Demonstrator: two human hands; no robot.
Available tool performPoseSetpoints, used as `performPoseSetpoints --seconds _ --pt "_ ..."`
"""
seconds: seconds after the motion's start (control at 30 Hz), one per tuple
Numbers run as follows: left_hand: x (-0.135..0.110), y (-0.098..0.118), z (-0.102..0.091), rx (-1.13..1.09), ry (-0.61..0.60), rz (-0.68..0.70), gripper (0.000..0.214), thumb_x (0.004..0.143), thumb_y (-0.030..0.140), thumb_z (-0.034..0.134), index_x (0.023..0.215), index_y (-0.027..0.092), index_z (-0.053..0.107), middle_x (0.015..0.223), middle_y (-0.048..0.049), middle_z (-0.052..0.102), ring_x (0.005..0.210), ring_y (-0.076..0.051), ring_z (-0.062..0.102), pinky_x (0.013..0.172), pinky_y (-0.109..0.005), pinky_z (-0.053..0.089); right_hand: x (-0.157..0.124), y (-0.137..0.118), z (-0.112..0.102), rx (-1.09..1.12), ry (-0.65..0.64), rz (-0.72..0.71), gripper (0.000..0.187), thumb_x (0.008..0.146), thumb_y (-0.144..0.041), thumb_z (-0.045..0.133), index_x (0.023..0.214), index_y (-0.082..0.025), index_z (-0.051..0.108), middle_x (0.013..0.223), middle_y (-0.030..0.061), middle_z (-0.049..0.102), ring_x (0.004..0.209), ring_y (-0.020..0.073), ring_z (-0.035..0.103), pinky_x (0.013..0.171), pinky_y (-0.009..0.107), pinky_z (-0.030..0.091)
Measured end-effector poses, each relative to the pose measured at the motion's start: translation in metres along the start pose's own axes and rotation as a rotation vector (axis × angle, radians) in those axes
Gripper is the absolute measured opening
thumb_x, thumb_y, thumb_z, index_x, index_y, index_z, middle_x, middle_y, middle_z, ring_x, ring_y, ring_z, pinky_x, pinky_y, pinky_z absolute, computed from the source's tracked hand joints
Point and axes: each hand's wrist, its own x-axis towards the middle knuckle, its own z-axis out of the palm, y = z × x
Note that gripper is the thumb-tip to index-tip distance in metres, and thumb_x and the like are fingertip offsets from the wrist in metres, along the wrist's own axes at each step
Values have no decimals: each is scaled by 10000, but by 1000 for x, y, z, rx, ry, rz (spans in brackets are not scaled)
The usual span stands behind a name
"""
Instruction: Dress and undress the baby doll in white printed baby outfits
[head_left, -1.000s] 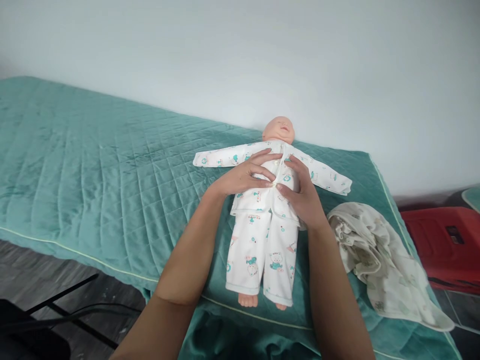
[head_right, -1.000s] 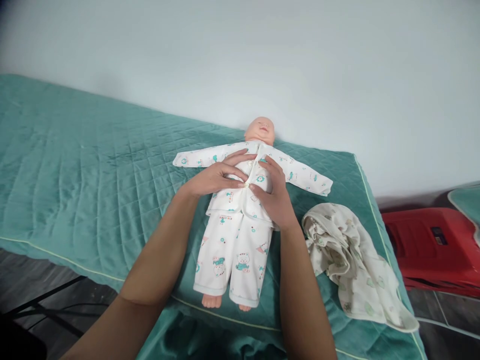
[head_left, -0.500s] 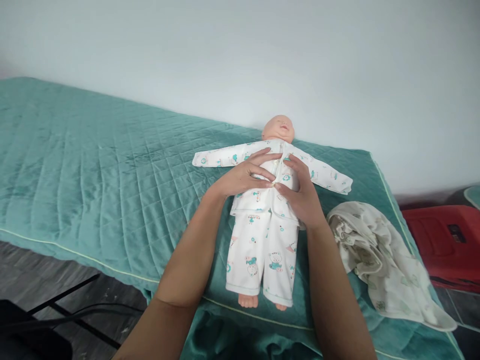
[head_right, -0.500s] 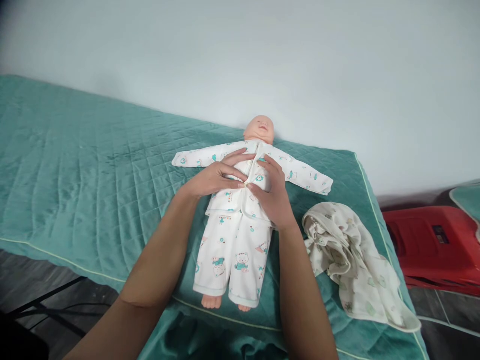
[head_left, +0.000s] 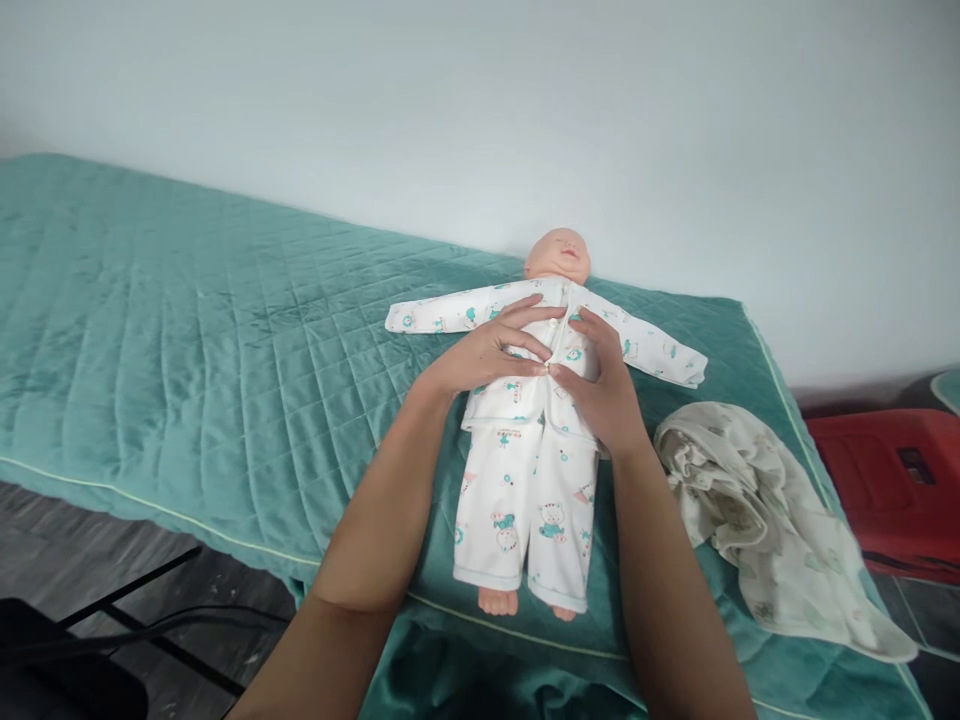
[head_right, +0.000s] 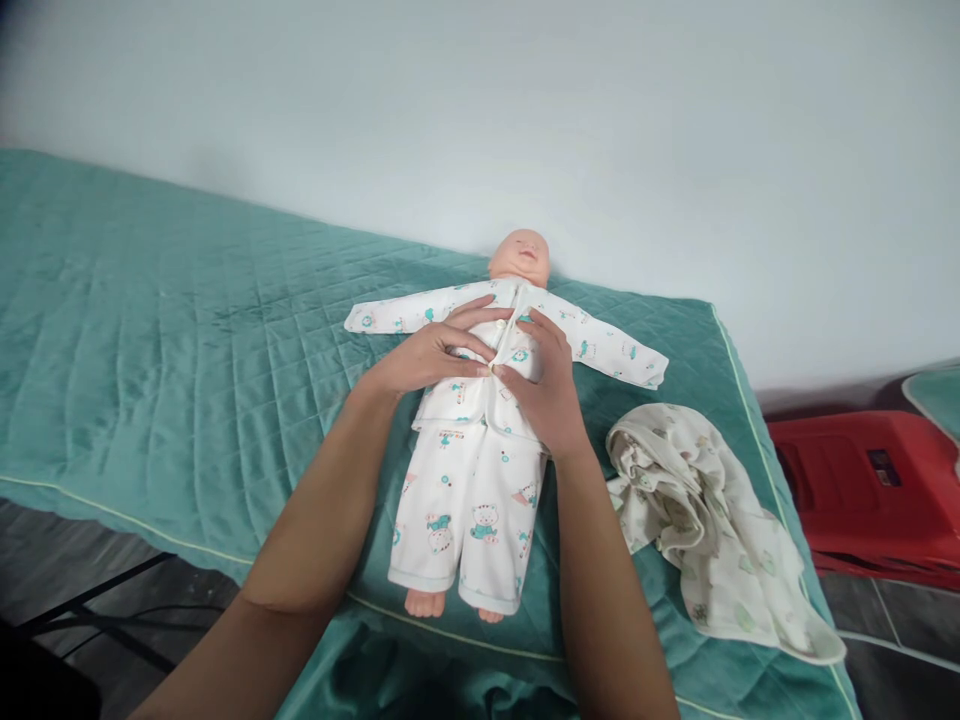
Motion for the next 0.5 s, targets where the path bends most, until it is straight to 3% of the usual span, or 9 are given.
performPoseSetpoints --seconds 0.27,0.5 --pt "1 -2 5 77 59 63 102 857 347 723 885 255 755 1520 -9 528 1544 -250 244 1256 -514 219 0 -1 1 -9 9 -14 526 836 -404 760 1307 -346 532 1525 51 440 1464 260 371 1232 532 271" --pt "3 -1 8 158 56 55 137 886 380 679 906 252 722 1557 2 481 1542 -254 236 1265 -517 185 -1 0 -3 -10 -23 -43 573 872 -424 710 1395 -352 489 1544 52 426 1480 258 352 1241 538 268"
